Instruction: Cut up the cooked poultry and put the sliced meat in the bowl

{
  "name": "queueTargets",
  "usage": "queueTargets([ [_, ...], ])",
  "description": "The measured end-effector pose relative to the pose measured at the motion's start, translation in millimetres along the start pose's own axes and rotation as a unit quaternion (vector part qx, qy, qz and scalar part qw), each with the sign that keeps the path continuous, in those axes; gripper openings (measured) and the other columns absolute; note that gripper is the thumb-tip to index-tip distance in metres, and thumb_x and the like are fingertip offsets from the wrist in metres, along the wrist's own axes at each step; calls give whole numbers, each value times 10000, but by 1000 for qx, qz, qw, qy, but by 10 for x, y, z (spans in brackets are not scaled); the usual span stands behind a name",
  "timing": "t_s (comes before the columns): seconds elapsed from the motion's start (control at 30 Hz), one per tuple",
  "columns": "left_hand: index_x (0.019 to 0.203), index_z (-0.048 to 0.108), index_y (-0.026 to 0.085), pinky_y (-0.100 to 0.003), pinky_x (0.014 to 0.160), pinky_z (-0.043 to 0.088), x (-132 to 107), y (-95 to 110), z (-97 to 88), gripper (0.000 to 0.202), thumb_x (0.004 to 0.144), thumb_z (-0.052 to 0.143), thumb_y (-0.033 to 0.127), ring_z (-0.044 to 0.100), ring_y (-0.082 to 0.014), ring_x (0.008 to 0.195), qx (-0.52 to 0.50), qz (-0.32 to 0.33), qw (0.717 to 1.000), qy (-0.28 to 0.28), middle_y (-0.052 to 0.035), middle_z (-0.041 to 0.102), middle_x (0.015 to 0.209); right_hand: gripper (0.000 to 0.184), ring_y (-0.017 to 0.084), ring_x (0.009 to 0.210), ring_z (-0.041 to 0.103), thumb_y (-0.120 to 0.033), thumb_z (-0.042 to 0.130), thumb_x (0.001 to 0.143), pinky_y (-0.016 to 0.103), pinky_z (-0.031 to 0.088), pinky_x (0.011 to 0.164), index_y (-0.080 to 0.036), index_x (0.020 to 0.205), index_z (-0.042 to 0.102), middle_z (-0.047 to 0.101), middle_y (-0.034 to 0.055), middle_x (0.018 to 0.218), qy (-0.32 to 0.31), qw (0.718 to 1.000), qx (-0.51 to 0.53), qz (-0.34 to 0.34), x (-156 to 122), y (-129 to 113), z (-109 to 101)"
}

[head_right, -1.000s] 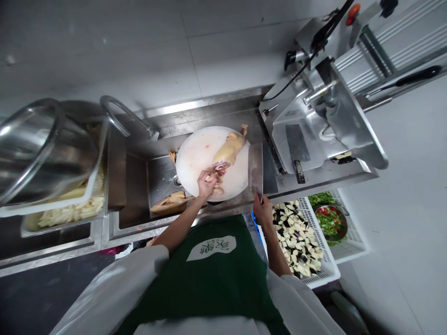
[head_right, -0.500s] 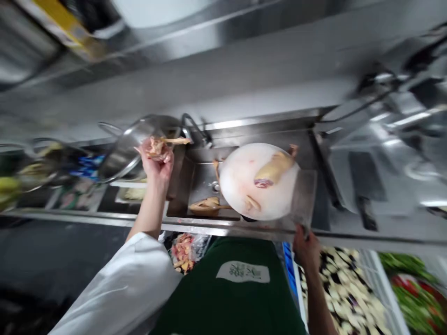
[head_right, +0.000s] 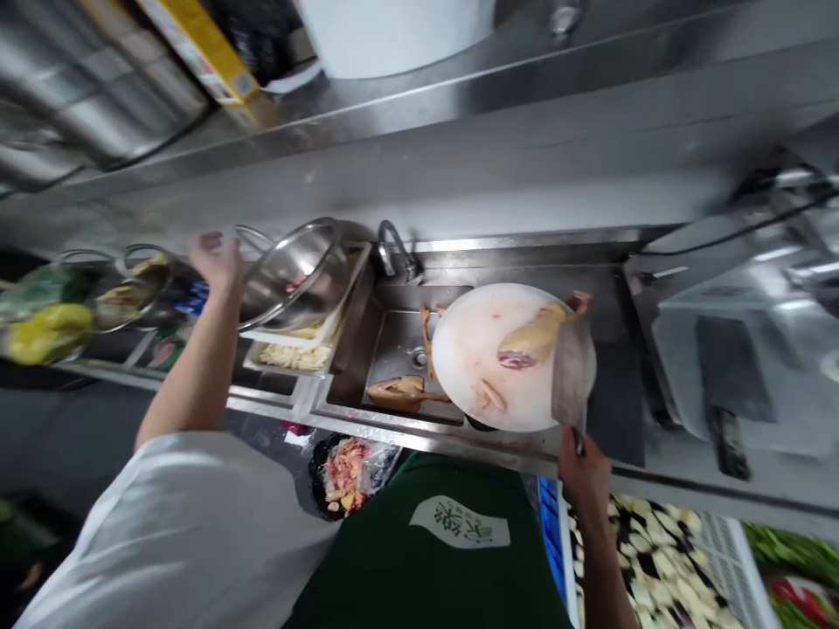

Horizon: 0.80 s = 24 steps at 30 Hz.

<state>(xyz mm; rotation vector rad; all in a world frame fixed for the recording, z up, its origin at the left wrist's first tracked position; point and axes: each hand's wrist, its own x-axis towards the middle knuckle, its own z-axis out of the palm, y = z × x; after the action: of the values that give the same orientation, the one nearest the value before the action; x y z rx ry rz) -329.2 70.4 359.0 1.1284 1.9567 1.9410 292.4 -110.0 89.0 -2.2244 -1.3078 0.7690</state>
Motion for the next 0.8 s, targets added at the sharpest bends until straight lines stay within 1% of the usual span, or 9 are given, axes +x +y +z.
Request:
queueTargets([
  [0.07,836,580,193,-222,641,528,-467,-169,229,79,887,617,146,617,-130,797,78,127,989,-12,45,543,790,477,239,651,616,-562,410,920,307,396,594,-189,766,664,679,125,679,8,998,-56,0,0,-29,-76],
  [0.13,929,663,194,-328,748,574,-1248,-396,583,80,930,616,259,618,-159,809,118,191,954,-198,26,603,823,451,236,705,624,-497,396,949,304,381,633,-172,828,684,703,151,760,-5,996,-93,-4,24,-5,-142],
  [0.17,956,691,196,-366,787,578,-1729,-507,785,106,917,639,280,623,-173,809,118,208,920,-311,7,650,870,446,230,717,622,-480,390,964,302,374,645,-168,855,690,710,156,789,-4,995,-100,-3,39,29,-169],
  [0.27,1050,722,221,-411,937,553,-3187,-793,1397,171,913,635,275,654,-239,1020,108,213,741,-628,-74,699,1063,440,212,723,608,-466,393,991,291,358,652,-168,880,697,719,150,820,-5,995,-102,8,49,170,-232],
  [0.3,1097,718,232,-426,985,530,-3575,-885,1577,208,918,620,265,629,-259,1118,128,223,698,-668,-92,691,1141,438,207,718,602,-468,396,994,287,352,647,-171,875,696,719,142,817,-8,995,-99,16,38,215,-247],
  [0.4,1207,673,230,-492,1064,461,-4247,-1170,1928,278,948,595,297,556,-310,1248,214,253,651,-683,-129,629,1301,413,203,707,593,-465,413,990,280,338,641,-183,872,690,714,115,799,-24,995,-90,31,-5,313,-269],
  [0.57,1007,642,189,-474,1022,477,-4477,-1447,1921,212,987,528,367,622,-331,1118,188,221,704,-648,-170,637,1097,376,205,725,599,-444,430,979,280,327,654,-196,827,669,701,102,793,-37,996,-65,39,-11,336,-251],
  [0.7,923,599,234,-435,829,540,-4584,-1316,1879,202,994,464,367,676,-313,924,171,178,741,-624,-150,642,939,362,199,729,595,-428,433,986,279,329,659,-199,829,665,706,91,817,-49,997,-61,21,47,301,-252],
  [0.8,970,580,240,-414,783,551,-4301,-1057,1800,192,980,454,383,678,-270,825,112,67,837,-532,-123,658,898,338,196,736,604,-394,447,994,277,334,662,-194,835,668,713,93,823,-64,994,-80,23,105,300,-263],
])
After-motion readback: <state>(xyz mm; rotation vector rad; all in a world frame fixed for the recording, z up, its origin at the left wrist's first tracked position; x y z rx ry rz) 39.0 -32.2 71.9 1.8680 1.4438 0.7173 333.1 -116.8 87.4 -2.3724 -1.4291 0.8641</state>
